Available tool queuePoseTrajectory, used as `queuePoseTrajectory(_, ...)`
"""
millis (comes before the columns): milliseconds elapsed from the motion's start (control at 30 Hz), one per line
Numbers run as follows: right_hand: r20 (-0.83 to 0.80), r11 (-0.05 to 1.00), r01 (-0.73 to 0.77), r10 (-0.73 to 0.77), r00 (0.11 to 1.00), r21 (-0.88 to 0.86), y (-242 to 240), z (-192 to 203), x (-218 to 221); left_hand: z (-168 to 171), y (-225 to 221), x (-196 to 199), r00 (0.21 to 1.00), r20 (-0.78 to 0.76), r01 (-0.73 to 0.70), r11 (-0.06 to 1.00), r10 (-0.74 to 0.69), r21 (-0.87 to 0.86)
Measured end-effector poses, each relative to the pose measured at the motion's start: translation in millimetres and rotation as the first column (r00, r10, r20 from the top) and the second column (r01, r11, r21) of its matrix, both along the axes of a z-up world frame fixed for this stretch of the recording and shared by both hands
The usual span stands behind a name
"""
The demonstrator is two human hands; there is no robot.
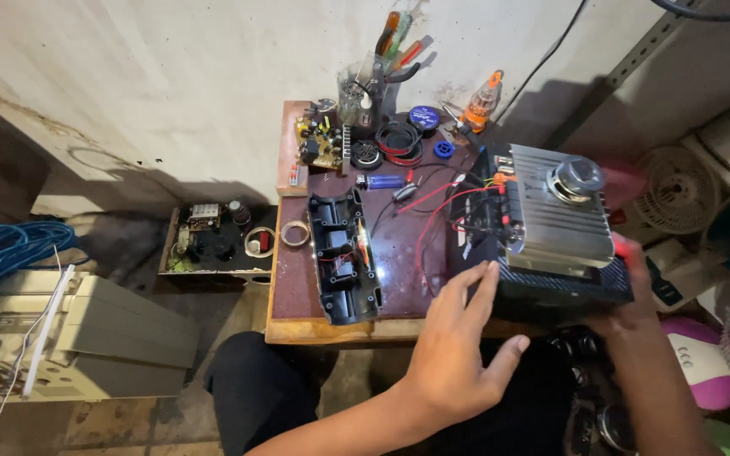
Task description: Connecting wires to an electronic amplifier module and assembling it into a plastic speaker housing.
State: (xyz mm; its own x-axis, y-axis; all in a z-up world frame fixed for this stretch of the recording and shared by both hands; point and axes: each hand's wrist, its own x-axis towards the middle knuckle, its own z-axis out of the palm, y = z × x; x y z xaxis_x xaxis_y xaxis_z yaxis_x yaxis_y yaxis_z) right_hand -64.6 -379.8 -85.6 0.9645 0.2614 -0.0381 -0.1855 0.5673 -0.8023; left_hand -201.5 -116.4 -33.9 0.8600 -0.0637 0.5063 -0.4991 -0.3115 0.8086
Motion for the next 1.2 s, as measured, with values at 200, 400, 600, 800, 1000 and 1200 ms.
queuePoseTrajectory(200, 0.040, 0.994, 0.086, -0.084, 0.996, -0.062, -17, 4, -8, 3, -6, 0, 0.995, -0.044, 0.086, 0.996, -0.084, 0.030)
queuePoseTrajectory(400, 0.034, 0.990, 0.119, -0.121, 0.992, 0.072, -66, -24, -2, 2, -6, -3, 0.976, -0.032, 0.219, 0.975, -0.217, 0.045)
queuePoseTrajectory(600, 0.070, 0.971, 0.201, -0.211, 0.975, 0.127, -78, -11, -8, 12, 4, -12, 0.951, 0.074, 0.301, 0.954, -0.300, -0.007)
queuePoseTrajectory(800, 0.098, 0.912, 0.357, -0.381, 0.919, 0.201, -103, 8, -35, 3, 23, -13, 0.948, 0.164, 0.272, 0.962, -0.273, 0.029)
queuePoseTrajectory(1000, -0.080, 0.762, 0.634, -0.629, 0.773, 0.134, -104, 32, -40, -27, 26, -13, 0.966, 0.149, 0.206, 0.978, -0.210, 0.038)
queuePoseTrajectory(1200, -0.258, 0.599, 0.772, -0.728, 0.636, 0.212, -139, -29, 1, -55, 25, -14, 0.969, 0.032, 0.240, 0.967, -0.243, 0.085)
